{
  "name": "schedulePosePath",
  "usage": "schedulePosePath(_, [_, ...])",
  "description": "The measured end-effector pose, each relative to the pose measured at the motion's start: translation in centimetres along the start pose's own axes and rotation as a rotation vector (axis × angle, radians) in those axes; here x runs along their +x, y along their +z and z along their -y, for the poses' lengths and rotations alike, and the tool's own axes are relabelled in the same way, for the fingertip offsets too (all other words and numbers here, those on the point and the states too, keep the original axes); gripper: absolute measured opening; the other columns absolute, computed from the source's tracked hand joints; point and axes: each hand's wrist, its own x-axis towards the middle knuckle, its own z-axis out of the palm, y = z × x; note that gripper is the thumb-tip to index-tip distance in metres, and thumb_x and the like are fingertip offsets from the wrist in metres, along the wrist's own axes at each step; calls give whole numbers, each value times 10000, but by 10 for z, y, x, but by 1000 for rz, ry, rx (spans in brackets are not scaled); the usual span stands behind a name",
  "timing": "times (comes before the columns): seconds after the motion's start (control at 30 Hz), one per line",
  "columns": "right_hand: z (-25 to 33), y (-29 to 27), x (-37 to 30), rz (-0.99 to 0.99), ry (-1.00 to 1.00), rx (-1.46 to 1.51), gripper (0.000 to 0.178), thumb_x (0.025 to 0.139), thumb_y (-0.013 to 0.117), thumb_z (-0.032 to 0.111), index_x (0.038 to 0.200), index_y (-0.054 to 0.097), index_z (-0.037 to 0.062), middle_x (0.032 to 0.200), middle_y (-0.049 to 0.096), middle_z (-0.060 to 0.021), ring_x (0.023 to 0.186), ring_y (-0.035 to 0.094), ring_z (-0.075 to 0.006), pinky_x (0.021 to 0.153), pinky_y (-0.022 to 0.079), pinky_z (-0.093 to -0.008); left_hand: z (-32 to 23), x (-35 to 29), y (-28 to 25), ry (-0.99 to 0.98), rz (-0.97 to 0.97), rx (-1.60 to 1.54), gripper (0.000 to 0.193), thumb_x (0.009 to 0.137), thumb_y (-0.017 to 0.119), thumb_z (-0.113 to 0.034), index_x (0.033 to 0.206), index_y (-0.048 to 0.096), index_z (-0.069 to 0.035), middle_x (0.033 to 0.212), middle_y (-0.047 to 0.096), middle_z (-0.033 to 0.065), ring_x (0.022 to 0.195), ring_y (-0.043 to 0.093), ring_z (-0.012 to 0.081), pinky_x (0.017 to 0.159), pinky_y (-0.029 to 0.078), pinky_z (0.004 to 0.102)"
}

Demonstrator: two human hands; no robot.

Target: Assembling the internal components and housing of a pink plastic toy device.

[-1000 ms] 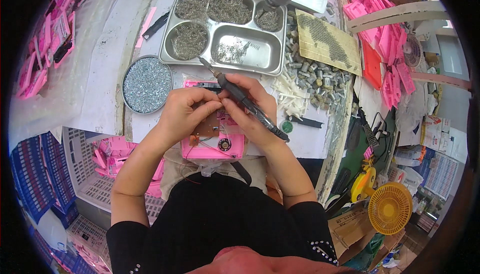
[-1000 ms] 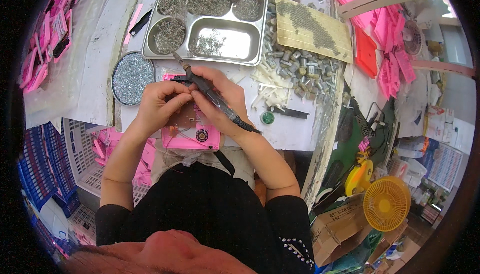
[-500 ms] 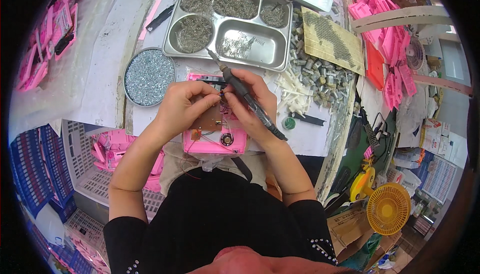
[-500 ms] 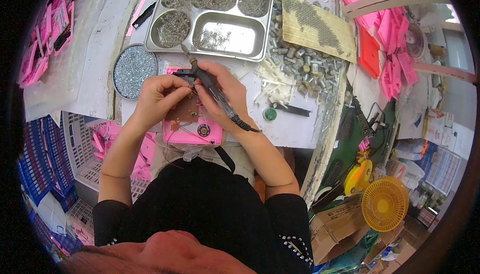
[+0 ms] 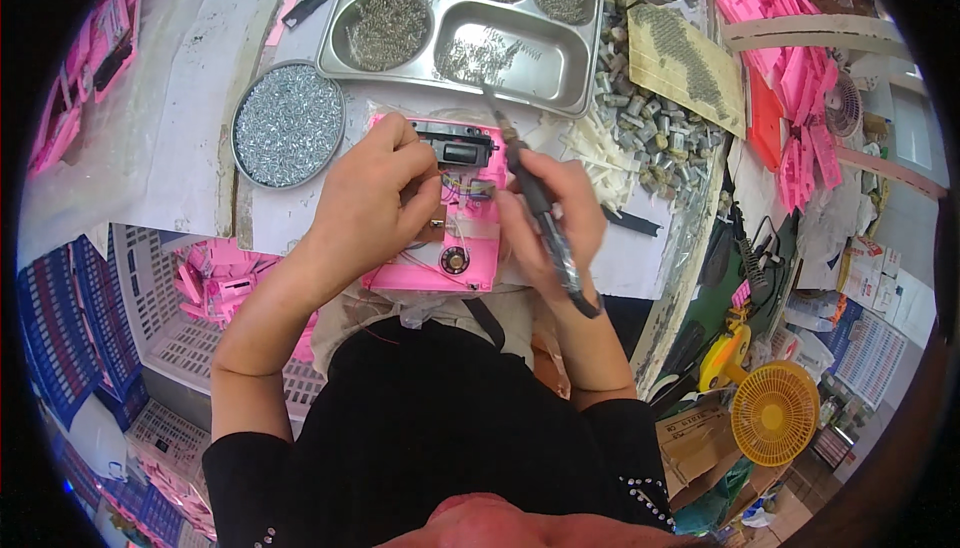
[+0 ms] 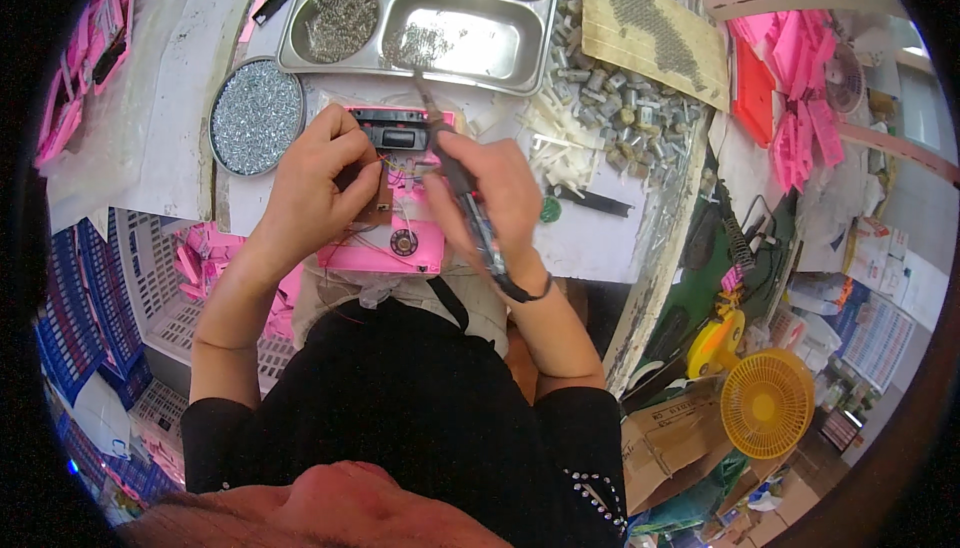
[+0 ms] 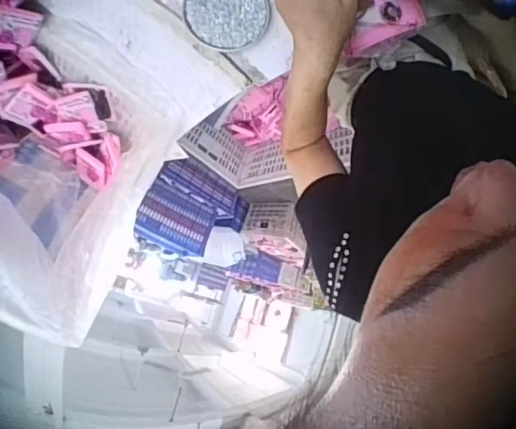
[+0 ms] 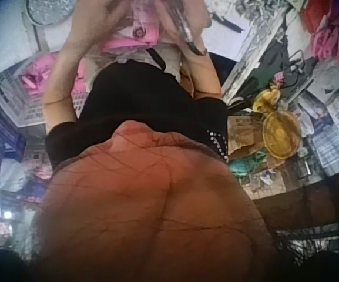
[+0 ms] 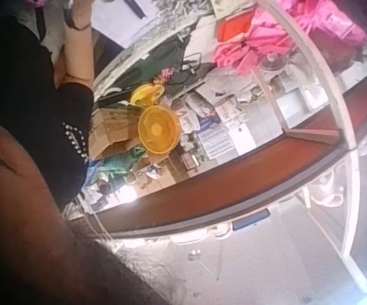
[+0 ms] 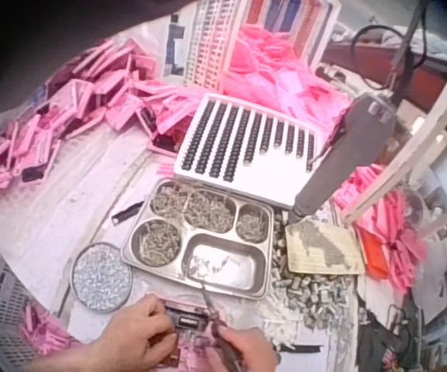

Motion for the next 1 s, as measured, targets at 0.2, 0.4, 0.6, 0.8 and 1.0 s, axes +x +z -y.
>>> schedulePosePath(0.2, [6, -35, -9, 94, -30, 20, 318, 830, 778, 39, 1126, 673, -8, 803, 617, -85, 687, 576, -188, 638, 443, -291, 4, 2, 4, 20, -30, 49, 118, 815, 691, -66, 767, 593, -22, 832, 551, 129, 734, 595, 338, 652, 478, 451])
schedulePosePath(0.4, [7, -35, -9, 169, -212, 66, 285, 770, 793, 58, 1031, 692, 5, 692, 638, -78, 563, 572, -229, 517, 428, -327, 5, 3, 4, -2, -7, 88, 129, 821, 699, -64, 776, 588, -17, 828, 540, 136, 753, 592, 340, 658, 478, 433])
schedulePosePath(0.6, [6, -30, -9, 188, -233, 47, 321, 700, 806, -6, 1005, 709, 24, 656, 595, -53, 549, 566, -215, 494, 429, -309, 6, 3, 4, 4, -17, 92, 137, 820, 707, -62, 778, 585, -16, 826, 539, 134, 757, 590, 336, 656, 476, 421])
schedulePosePath(0.8, [4, -29, -9, 196, -241, 48, 331, 690, 807, -15, 1004, 711, 27, 647, 586, -47, 544, 554, -207, 490, 419, -309, 7, 2, 4, 5, -14, 64, 139, 813, 711, -52, 780, 582, -13, 823, 535, 132, 756, 586, 331, 659, 473, 412])
schedulePosePath(1.0, [5, -29, -8, 193, -249, 56, 344, 684, 805, -19, 1010, 708, 32, 643, 582, -42, 542, 550, -205, 492, 418, -307, 6, 3, 3, 6, -6, 49, 141, 812, 716, -52, 784, 584, -11, 827, 535, 132, 761, 587, 330, 662, 472, 407])
